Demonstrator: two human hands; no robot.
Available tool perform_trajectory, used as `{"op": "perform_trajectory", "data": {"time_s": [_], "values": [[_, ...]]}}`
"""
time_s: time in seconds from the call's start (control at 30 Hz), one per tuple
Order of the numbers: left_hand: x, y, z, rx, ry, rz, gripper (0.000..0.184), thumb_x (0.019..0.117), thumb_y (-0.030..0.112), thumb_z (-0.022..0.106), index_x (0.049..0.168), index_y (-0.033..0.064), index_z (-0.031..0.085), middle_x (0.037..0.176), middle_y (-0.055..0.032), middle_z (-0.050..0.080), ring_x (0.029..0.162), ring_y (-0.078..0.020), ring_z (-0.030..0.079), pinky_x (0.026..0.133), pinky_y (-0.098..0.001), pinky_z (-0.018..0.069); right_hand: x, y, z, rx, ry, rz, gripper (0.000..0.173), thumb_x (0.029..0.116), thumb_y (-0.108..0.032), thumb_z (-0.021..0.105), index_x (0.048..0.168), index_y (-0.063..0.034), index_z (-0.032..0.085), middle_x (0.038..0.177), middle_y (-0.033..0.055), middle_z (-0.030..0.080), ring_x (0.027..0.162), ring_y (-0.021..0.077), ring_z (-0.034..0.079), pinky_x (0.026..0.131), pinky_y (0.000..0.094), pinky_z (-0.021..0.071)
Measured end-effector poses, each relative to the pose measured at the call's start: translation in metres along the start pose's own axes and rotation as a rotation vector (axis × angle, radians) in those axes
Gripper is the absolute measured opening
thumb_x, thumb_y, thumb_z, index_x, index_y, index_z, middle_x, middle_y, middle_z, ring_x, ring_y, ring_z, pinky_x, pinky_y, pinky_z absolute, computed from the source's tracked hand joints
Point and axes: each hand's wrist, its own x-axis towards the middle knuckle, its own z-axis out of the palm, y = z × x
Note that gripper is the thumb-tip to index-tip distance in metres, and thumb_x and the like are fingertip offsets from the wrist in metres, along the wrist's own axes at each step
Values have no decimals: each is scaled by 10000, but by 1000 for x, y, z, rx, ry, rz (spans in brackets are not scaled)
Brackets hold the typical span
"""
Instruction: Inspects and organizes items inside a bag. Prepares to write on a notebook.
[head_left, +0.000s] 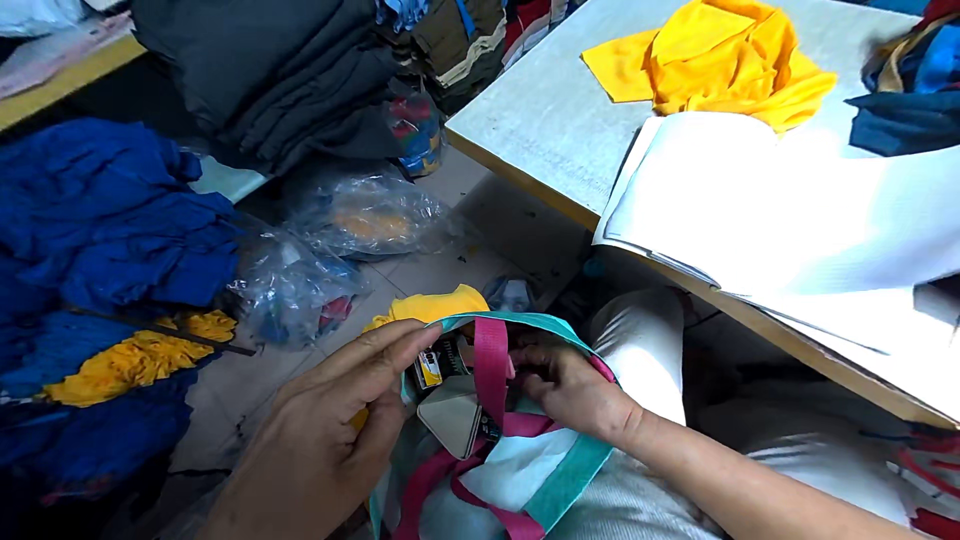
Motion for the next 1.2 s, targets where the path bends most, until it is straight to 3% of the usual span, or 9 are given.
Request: {"op": "perform_trajectory", "data": {"time_s": [0.17, 0.33, 0.43, 0.5, 0.6, 0.73, 0.83, 0.97, 1.2], "values": [[1, -3, 1, 14, 12, -2, 431, 959, 136, 472, 1320, 167, 704, 1311, 8, 679, 846, 61, 602, 701, -100, 490, 4, 11, 5, -30, 40, -82, 198, 990, -45, 633, 1151, 26, 723, 1084, 144, 704, 964, 154, 671, 907, 301, 542], [2, -7, 1, -12, 19, -4, 424, 958, 133, 480, 1313, 177, 707, 1308, 27, 684, 863, 70, 617, 699, -93, 496, 3, 10, 6, -73, 114, -119, 172, 1019, -70, 593, 1064, 18, 734, 973, 117, 716, 893, 143, 661, 862, 307, 533], [4, -6, 2, 39, 21, -3, 431, 946, 116, 476, 1307, 146, 708, 1301, -4, 685, 847, 53, 615, 691, -101, 498, 3, 6, 4, -29, 126, -148, 171, 1019, -125, 619, 995, -17, 749, 871, 59, 691, 789, 73, 613, 761, 247, 506], [5, -3, 7, 154, 30, 22, 421, 932, 111, 472, 1267, 106, 727, 1257, -57, 700, 940, -31, 660, 773, -171, 533, 5, 3, 2, 32, 120, -128, 202, 1011, -205, 660, 929, -41, 746, 768, -5, 640, 687, 7, 546, 659, 185, 449], [2, 1, 20, 251, -7, 25, 401, 929, 163, 499, 1248, 123, 740, 1250, -81, 681, 1058, -178, 668, 857, -329, 561, 6, -3, 1, 41, 119, -97, 250, 1035, -213, 624, 918, -29, 745, 754, 4, 626, 667, 15, 528, 642, 201, 441], [-8, 1, 39, 351, -112, 48, 355, 924, 201, 496, 1110, 280, 787, 1334, -191, 594, 1057, -376, 622, 751, -504, 541, 6, -7, 0, 47, 93, -73, 263, 1076, -169, 530, 1159, -38, 743, 1023, 62, 730, 913, 72, 660, 851, 268, 526], [-10, 5, 41, 435, -139, 5, 371, 887, 185, 466, 1046, 306, 779, 1366, -218, 565, 1132, -442, 591, 778, -543, 517, 9, -8, -4, 62, 12, 25, 256, 1047, -86, 527, 1224, -44, 707, 1083, 80, 705, 955, 101, 648, 871, 292, 518], [-11, 1, 37, 346, -172, -7, 343, 869, 187, 458, 943, 312, 769, 1374, -200, 538, 1143, -384, 584, 797, -477, 534, 13, -1, -3, 43, -32, 21, 236, 983, -57, 619, 1206, -22, 689, 948, 82, 661, 791, 98, 586, 750, 273, 501], [-16, -2, 35, 168, -230, -60, 268, 933, 373, 509, 873, 286, 755, 1365, -83, 546, 1173, -215, 554, 856, -377, 527, 21, 15, 5, -199, 26, -85, 199, 976, -75, 627, 1130, 23, 706, 1008, 176, 710, 921, 248, 683, 881, 422, 544]]}}
